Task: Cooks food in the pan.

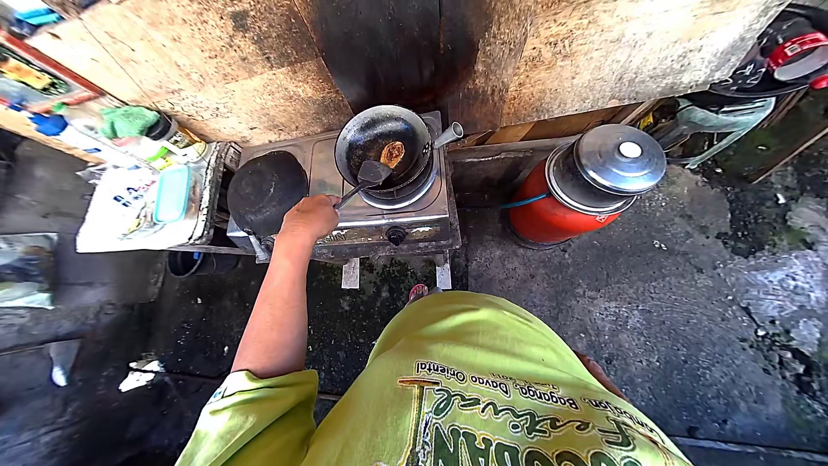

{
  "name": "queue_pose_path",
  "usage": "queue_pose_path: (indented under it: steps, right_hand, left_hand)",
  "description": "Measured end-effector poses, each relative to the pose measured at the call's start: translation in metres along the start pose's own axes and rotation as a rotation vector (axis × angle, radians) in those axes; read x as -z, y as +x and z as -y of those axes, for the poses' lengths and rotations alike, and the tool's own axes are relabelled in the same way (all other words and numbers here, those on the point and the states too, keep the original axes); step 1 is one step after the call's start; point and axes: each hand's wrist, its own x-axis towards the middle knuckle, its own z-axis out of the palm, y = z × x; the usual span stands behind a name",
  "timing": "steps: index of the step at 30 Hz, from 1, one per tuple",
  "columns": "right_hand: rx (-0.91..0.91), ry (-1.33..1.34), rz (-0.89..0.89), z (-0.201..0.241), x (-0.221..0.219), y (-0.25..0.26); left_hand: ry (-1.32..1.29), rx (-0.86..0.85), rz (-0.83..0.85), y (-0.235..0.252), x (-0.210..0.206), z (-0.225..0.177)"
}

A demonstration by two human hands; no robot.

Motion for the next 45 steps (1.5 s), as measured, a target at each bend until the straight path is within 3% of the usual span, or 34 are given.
queue_pose_path:
  steps: [8, 14, 15, 16, 17, 18, 19, 20, 22, 23, 24, 25, 28, 31, 34, 36, 38, 45]
  right_hand:
    - [-0.008, -0.012, 0.0, 0.004, -0.003, -0.01]
    - [-0.032, -0.041, 0.06, -0.003, -0.001, -0.015]
    - [0.028, -0.095, 0.078, -0.022, -0.007, 0.001]
    - [0.178, -0.153, -0.031, -0.06, -0.028, 0.032]
    - [0.415, -0.145, -0.399, -0.112, -0.07, 0.083]
    - [0.377, -0.093, -0.286, -0.13, -0.071, 0.108]
    - [0.304, -0.06, -0.167, -0.13, -0.065, 0.114]
    - [0.32, -0.057, -0.162, -0.127, -0.061, 0.11]
    - [0.485, -0.106, -0.371, -0.097, -0.055, 0.068]
    - [0.251, -0.127, -0.085, -0.048, -0.02, 0.019]
    - [0.053, -0.088, 0.039, -0.009, 0.0, -0.011]
    - [-0.034, -0.051, 0.051, 0.011, 0.008, -0.024]
    - [-0.003, -0.035, 0.013, 0.012, 0.011, -0.021]
    - [0.008, -0.037, 0.0, 0.013, 0.01, -0.017]
    - [0.007, -0.049, 0.021, 0.014, 0.01, -0.02]
    - [0.013, -0.041, 0.013, 0.011, 0.006, -0.02]
    - [0.003, -0.037, 0.018, 0.011, 0.005, -0.023]
    - [-0.017, -0.045, 0.033, 0.006, 0.005, -0.021]
  left_hand:
    - [0.016, 0.005, -0.031, -0.002, 0.0, 0.003]
    - [-0.008, 0.124, -0.244, -0.024, -0.015, 0.001]
    - [-0.029, 0.124, -0.293, -0.028, -0.019, 0.001]
    - [-0.061, 0.115, -0.346, -0.031, -0.023, 0.002]
    - [-0.098, 0.098, -0.408, -0.032, -0.028, 0.005]
    - [-0.144, 0.082, -0.47, -0.033, -0.034, 0.006]
    - [-0.192, 0.072, -0.525, -0.033, -0.04, 0.007]
    - [-0.235, 0.063, -0.575, -0.034, -0.047, 0.007]
    - [-0.289, 0.038, -0.626, -0.035, -0.064, 0.004]
    - [-0.291, 0.033, -0.601, -0.035, -0.072, 0.003]
    - [-0.277, 0.041, -0.535, -0.034, -0.078, 0.001]
    - [-0.247, 0.053, -0.455, -0.033, -0.082, -0.001]
    - [-0.223, 0.089, -0.295, -0.031, -0.093, -0.007]
    - [-0.412, 0.118, -0.268, -0.031, -0.103, -0.008]
    - [-0.917, 0.113, -0.222, -0.03, -0.113, -0.007]
    - [-1.392, 0.143, -0.118, -0.037, -0.109, -0.012]
    - [-1.649, 0.18, -0.017, -0.041, -0.104, -0.015]
    - [-1.733, 0.184, 0.047, -0.044, -0.1, -0.015]
